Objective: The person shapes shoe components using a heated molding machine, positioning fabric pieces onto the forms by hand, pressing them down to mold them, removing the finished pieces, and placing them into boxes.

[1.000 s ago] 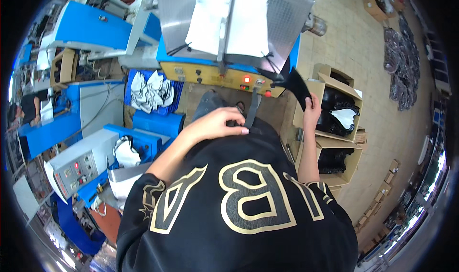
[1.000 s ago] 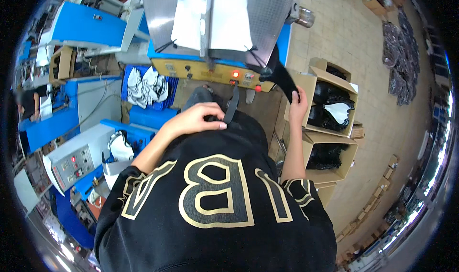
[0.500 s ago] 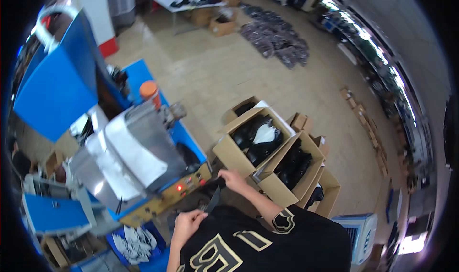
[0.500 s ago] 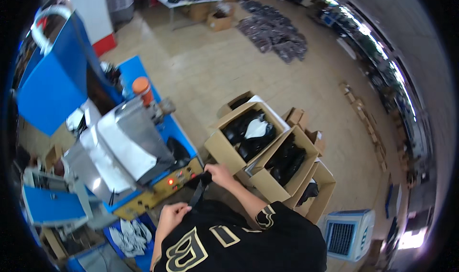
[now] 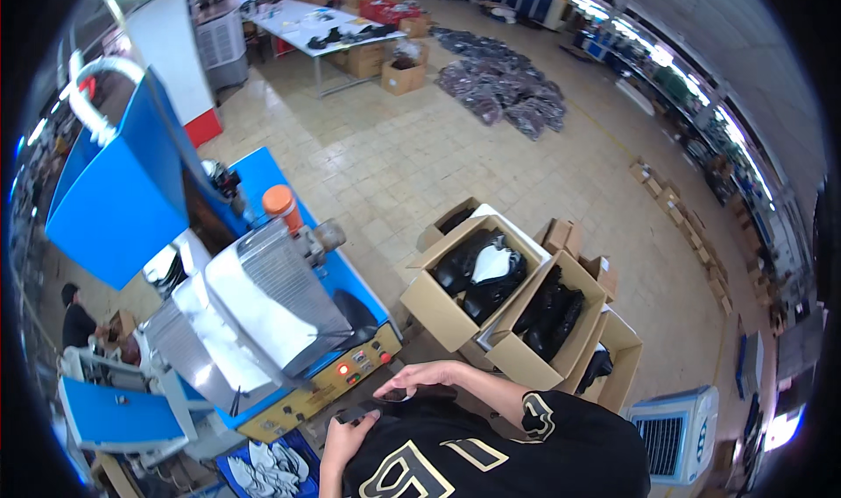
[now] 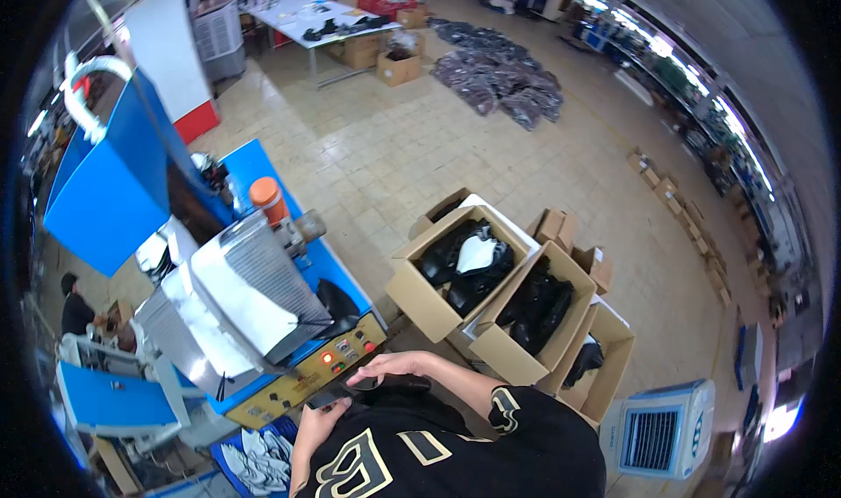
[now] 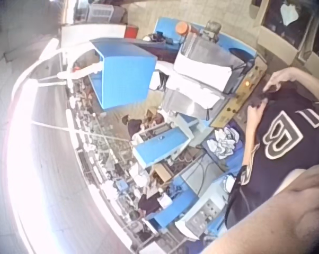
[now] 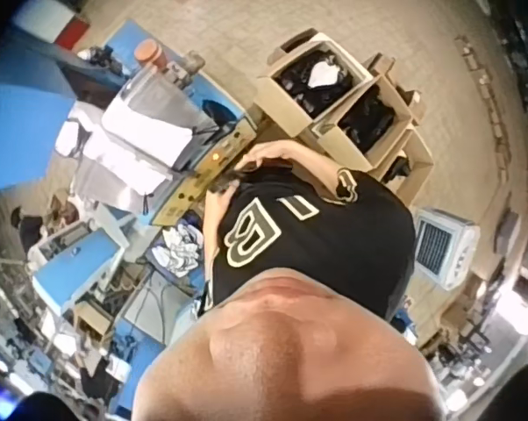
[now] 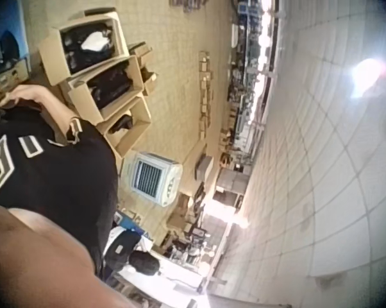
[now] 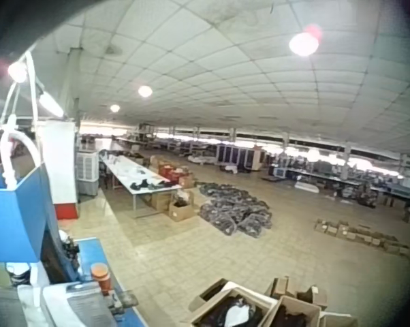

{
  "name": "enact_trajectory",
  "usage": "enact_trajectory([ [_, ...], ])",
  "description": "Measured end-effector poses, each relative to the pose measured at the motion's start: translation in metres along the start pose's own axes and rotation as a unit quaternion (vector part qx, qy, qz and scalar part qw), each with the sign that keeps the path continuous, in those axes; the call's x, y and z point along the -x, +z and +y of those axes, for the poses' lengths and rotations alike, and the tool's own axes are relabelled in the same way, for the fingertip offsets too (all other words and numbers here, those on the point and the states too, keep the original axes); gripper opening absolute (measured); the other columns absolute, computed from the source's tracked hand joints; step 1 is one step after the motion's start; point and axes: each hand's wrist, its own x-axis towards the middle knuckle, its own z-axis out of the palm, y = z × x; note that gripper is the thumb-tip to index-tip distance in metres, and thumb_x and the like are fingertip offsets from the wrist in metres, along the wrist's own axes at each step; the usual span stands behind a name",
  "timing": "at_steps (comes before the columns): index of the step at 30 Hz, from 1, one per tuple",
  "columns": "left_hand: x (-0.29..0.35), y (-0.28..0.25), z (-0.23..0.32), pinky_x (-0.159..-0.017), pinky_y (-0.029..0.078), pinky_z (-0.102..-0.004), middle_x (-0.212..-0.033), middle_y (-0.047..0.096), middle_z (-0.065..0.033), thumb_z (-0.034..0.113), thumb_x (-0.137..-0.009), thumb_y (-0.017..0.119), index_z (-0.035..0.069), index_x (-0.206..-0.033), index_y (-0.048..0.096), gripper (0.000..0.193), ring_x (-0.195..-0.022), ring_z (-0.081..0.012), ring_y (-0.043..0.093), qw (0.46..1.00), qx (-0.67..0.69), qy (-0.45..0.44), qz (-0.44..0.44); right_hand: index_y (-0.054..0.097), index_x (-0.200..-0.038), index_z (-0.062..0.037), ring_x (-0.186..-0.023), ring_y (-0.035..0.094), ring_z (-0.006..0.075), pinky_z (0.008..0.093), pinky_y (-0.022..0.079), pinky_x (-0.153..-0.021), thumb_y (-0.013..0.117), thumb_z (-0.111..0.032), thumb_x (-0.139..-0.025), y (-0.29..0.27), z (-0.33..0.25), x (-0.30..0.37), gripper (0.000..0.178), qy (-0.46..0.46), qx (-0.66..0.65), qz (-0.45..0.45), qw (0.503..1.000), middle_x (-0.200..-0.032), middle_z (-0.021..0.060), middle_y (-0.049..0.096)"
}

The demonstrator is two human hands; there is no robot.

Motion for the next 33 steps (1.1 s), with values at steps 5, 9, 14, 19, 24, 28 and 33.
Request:
enact_trajectory([
  [5,-0.001,-0.006,0.006,-0.065,0.049,-0.036,-0.076,0.066,-0.0175,0.025,-0.091,0.065,0.003,-0.094,0.07,0.023,-0.065,-0.0287,0.064,0.995,-0.01,0.093,-0.017,0.06,-0.135,-0.0065,-0.107,0.054,0.0094,0.0271,0.043,-0.092,0.061,-0.04,-0.098,0.006,0.029,-0.027,0.05,0.061,0.058,-0.031,0.996,-0.117,0.0001,0.064],
  [9,-0.001,-0.003,-0.001,-0.065,0.05,-0.0353,-0.076,0.066,-0.0162,0.029,-0.088,0.065,0.003,-0.093,0.067,0.026,-0.067,-0.0284,0.064,0.997,-0.036,0.058,-0.037,0.067,-0.116,-0.0007,-0.085,0.056,0.0061,0.0248,0.046,-0.076,0.066,-0.034,-0.095,0.016,0.013,-0.026,0.039,0.067,0.099,0.032,0.992,-0.093,0.0005,0.067],
  [14,0.018,-0.023,-0.008,-0.066,0.05,-0.0293,-0.078,0.068,-0.0063,0.037,-0.088,0.074,0.003,-0.095,0.069,0.035,-0.071,-0.0148,0.063,0.992,-0.018,0.009,-0.121,0.069,-0.101,0.0022,-0.071,0.058,0.0058,0.0239,0.046,-0.062,0.075,-0.027,-0.089,0.013,0.019,-0.026,0.033,0.103,0.11,0.109,0.982,-0.078,0.0003,0.067],
  [19,0.039,-0.041,-0.018,-0.066,0.048,-0.0285,-0.079,0.063,-0.005,0.028,-0.088,0.072,0.001,-0.107,0.066,0.034,-0.072,-0.014,0.059,0.986,0.016,-0.001,-0.168,0.069,-0.112,-0.001,-0.074,0.052,0.0049,0.0231,0.043,-0.065,0.069,-0.03,-0.093,0.025,-0.011,-0.021,0.035,0.156,0.119,-0.013,0.98,-0.083,-0.0011,0.065],
  [24,0.041,-0.031,-0.009,-0.067,0.046,-0.0303,-0.079,0.055,-0.0032,0.007,-0.077,0.067,0.001,-0.12,0.057,0.045,-0.073,-0.0138,0.054,0.988,0.057,0.048,-0.136,0.067,-0.095,-0.0033,-0.068,0.047,0.002,0.0225,0.039,-0.06,0.065,-0.027,-0.097,0.03,-0.017,-0.03,0.024,0.174,0.124,-0.122,0.969,-0.074,-0.0073,0.055],
  [28,0.036,-0.006,-0.012,-0.06,0.048,-0.0342,-0.068,0.058,-0.0088,0.008,-0.075,0.067,0.002,-0.112,0.059,0.038,-0.063,-0.0212,0.061,0.991,0.08,0.099,0.035,0.067,-0.089,-0.0037,-0.07,0.043,0.0015,0.0227,0.037,-0.061,0.066,-0.03,-0.096,0.04,-0.028,-0.04,0.028,0.163,0.149,-0.135,0.966,-0.073,-0.0091,0.052],
  [33,0.042,0.008,-0.006,-0.059,0.048,-0.0331,-0.072,0.064,-0.0102,0.0,-0.078,0.064,0.004,-0.112,0.06,0.035,-0.064,-0.0241,0.064,0.985,0.077,0.078,0.135,0.067,-0.085,-0.0054,-0.062,0.04,0.0004,0.0225,0.029,-0.053,0.073,-0.03,-0.09,0.049,-0.032,-0.047,0.026,0.226,0.142,-0.13,0.955,-0.07,-0.0096,0.051],
])
